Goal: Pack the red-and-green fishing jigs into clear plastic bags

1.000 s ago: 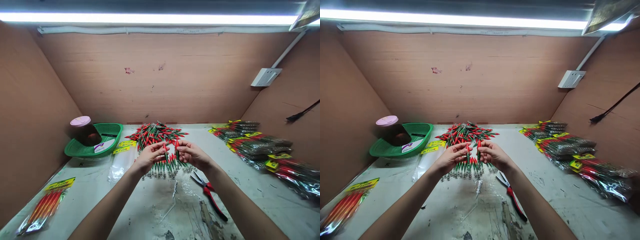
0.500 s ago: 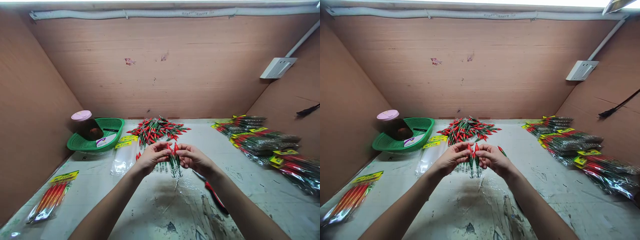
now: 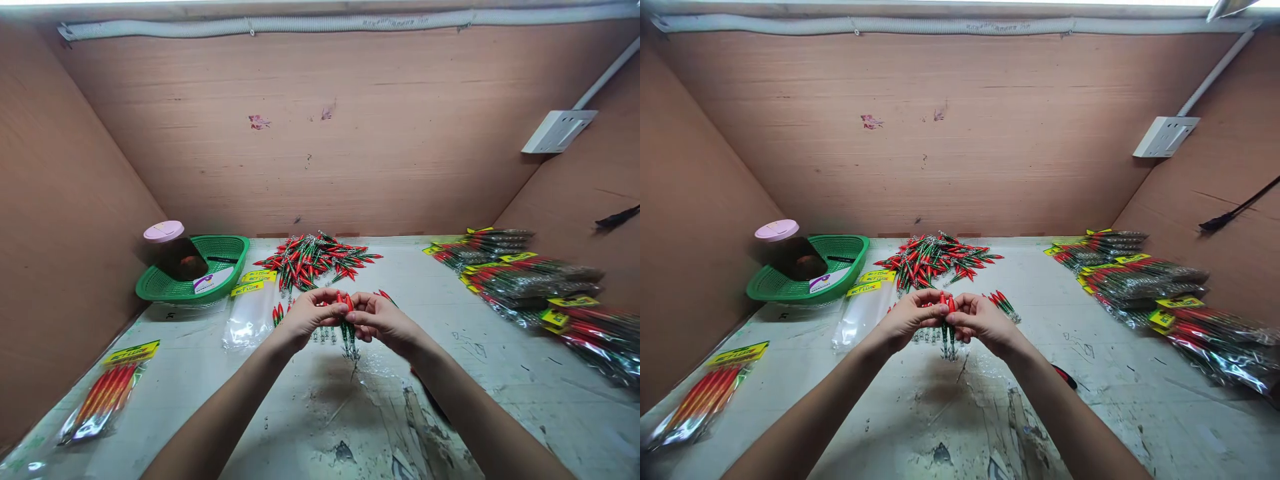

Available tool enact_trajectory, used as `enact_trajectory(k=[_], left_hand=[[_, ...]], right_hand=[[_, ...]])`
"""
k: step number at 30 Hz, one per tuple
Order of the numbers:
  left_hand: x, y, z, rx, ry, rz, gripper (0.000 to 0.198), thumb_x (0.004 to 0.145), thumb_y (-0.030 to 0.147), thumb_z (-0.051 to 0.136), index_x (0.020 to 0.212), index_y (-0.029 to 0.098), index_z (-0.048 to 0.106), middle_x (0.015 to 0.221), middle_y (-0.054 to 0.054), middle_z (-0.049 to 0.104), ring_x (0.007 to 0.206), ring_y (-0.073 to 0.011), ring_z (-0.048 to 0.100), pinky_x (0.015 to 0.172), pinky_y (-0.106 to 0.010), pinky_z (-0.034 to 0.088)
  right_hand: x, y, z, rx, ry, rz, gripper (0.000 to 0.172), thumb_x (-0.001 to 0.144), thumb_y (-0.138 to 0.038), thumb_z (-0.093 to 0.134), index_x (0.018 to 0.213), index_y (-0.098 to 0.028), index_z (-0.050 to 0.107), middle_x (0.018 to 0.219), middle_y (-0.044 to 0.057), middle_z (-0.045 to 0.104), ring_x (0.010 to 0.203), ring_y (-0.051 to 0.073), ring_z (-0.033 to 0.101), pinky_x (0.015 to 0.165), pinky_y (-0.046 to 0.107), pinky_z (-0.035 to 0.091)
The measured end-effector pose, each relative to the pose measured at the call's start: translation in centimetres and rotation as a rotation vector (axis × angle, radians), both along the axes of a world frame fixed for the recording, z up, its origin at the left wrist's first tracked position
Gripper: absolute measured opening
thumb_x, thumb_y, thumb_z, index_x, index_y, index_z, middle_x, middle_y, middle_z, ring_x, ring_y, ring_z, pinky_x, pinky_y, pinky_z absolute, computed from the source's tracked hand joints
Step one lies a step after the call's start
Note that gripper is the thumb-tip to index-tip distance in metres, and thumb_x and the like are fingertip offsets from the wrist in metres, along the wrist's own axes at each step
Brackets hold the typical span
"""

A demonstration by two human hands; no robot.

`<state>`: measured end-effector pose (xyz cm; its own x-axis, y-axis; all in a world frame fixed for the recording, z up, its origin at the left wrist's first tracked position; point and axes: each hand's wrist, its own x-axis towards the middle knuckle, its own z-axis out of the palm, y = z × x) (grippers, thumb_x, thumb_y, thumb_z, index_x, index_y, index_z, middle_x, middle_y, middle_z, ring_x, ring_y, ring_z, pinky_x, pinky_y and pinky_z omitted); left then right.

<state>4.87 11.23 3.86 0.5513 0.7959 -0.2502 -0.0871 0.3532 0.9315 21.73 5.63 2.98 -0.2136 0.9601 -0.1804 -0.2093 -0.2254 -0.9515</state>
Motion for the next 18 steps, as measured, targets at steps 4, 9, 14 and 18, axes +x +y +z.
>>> enact_trajectory(k=[4, 9, 14, 18], left_hand=[[1.2, -0.5, -1.2, 0.014, 0.050, 0.003, 0.050, 0.042, 0.037, 0.089, 0.080, 0.015, 0.066, 0.069, 0.001, 0.061, 0.063, -0.0111, 0.060, 0.065, -0.026, 0.049], [2.6, -0.1, -2.4, 0.095, 0.108, 0.031, 0.054, 0.047, 0.046, 0.085, 0.086, 0.015, 0.063, 0.069, 0.000, 0.061, 0.064, -0.0124, 0.059, 0.064, -0.027, 0.049], [0.4, 4.3, -2.5, 0.286, 0.206, 0.205, 0.049, 0.054, 0.051, 0.077, 0.084, 0.016, 0.061, 0.081, -0.003, 0.063, 0.073, -0.0146, 0.058, 0.068, -0.028, 0.046], [-2.0, 7.2, -3.0, 0.372, 0.319, 0.283, 0.043, 0.055, 0.048, 0.073, 0.081, 0.015, 0.060, 0.077, -0.003, 0.062, 0.070, -0.0157, 0.057, 0.065, -0.029, 0.044]], right_hand=[[-0.2, -0.3, -0.6, -0.010, -0.093, -0.001, 0.039, 0.055, -0.038, 0.082, 0.072, -0.016, 0.054, 0.055, -0.006, 0.051, 0.044, 0.004, 0.045, 0.043, 0.019, 0.030], [2.9, 0.6, -1.2, -0.067, -0.270, -0.034, 0.035, 0.062, -0.037, 0.079, 0.069, -0.016, 0.052, 0.052, -0.009, 0.045, 0.043, 0.003, 0.038, 0.042, 0.018, 0.030], [12.7, 3.8, -0.9, -0.209, -0.597, -0.127, 0.018, 0.089, -0.030, 0.058, 0.091, -0.013, 0.059, 0.076, -0.002, 0.058, 0.057, 0.006, 0.053, 0.051, 0.020, 0.046], [17.1, 5.8, -2.1, -0.375, -0.796, -0.070, 0.024, 0.091, -0.031, 0.057, 0.107, -0.013, 0.058, 0.098, 0.004, 0.063, 0.077, 0.013, 0.062, 0.065, 0.029, 0.054]])
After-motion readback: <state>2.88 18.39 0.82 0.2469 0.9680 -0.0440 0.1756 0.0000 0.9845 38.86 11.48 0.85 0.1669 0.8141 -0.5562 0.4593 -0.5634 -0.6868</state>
